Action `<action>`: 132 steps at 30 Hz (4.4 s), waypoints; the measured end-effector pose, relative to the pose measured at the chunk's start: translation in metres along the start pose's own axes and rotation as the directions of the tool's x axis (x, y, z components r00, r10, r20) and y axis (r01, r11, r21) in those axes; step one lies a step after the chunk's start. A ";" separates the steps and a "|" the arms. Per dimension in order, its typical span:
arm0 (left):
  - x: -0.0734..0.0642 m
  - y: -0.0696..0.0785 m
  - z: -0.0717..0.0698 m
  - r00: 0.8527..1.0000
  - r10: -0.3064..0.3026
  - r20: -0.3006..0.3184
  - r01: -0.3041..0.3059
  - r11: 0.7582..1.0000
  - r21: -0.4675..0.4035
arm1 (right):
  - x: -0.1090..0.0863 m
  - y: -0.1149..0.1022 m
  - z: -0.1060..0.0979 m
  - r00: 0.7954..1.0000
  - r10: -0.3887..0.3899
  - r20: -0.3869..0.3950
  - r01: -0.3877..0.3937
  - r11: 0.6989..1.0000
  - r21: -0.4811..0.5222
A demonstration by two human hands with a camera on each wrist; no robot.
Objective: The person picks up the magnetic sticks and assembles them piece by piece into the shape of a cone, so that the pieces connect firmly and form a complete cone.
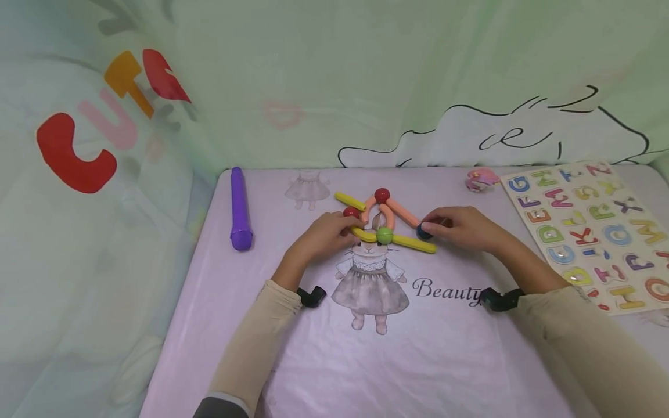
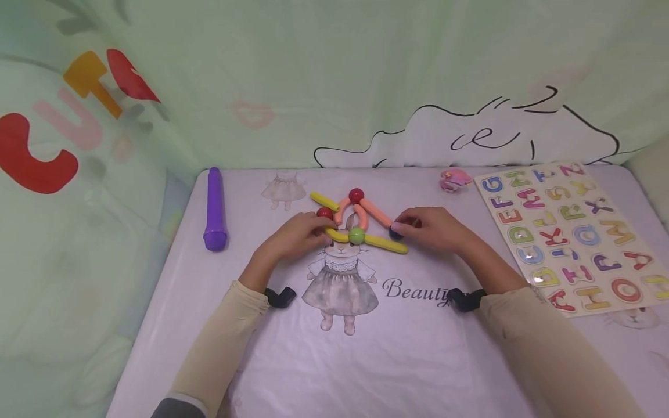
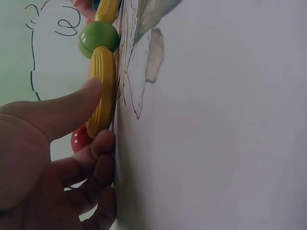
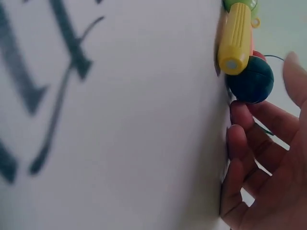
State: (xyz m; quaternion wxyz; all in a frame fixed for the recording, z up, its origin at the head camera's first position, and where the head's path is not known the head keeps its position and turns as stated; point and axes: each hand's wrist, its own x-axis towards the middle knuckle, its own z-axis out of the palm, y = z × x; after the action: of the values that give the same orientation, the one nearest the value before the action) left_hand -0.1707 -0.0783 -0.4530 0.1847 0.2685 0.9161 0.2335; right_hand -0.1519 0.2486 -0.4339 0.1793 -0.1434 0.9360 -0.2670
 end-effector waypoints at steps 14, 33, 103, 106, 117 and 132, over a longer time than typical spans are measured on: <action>-0.001 0.005 0.001 0.998 -0.048 0.047 0.042 0.991 0.131 | 0.008 -0.003 0.004 0.998 -0.046 0.043 0.046 0.999 -0.006; -0.010 0.003 -0.009 0.985 0.017 0.174 -0.010 0.999 -0.043 | 0.009 -0.007 0.005 0.999 -0.053 0.008 0.053 0.996 -0.077; -0.026 -0.044 -0.004 0.923 0.318 0.216 -0.132 0.790 -0.599 | -0.001 -0.084 0.057 0.996 -0.075 0.040 0.067 0.984 0.166; -0.026 -0.043 -0.004 0.918 0.334 0.214 -0.150 0.791 -0.594 | 0.002 -0.082 0.060 0.994 -0.095 0.059 0.082 0.977 0.198; -0.027 -0.034 -0.006 0.904 0.333 0.269 -0.153 0.838 -0.523 | -0.002 -0.076 0.064 0.956 -0.137 0.259 0.045 0.943 0.331; -0.027 -0.028 -0.002 0.914 0.275 0.299 -0.112 0.878 -0.466 | 0.000 -0.064 0.072 0.920 -0.136 0.368 -0.062 0.876 0.478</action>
State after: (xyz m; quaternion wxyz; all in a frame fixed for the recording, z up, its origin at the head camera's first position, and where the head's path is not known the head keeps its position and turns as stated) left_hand -0.1619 -0.1156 -0.4602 0.3785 0.3495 0.7587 0.3988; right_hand -0.1108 0.1643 -0.4552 0.3869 -0.1631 0.7822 -0.4602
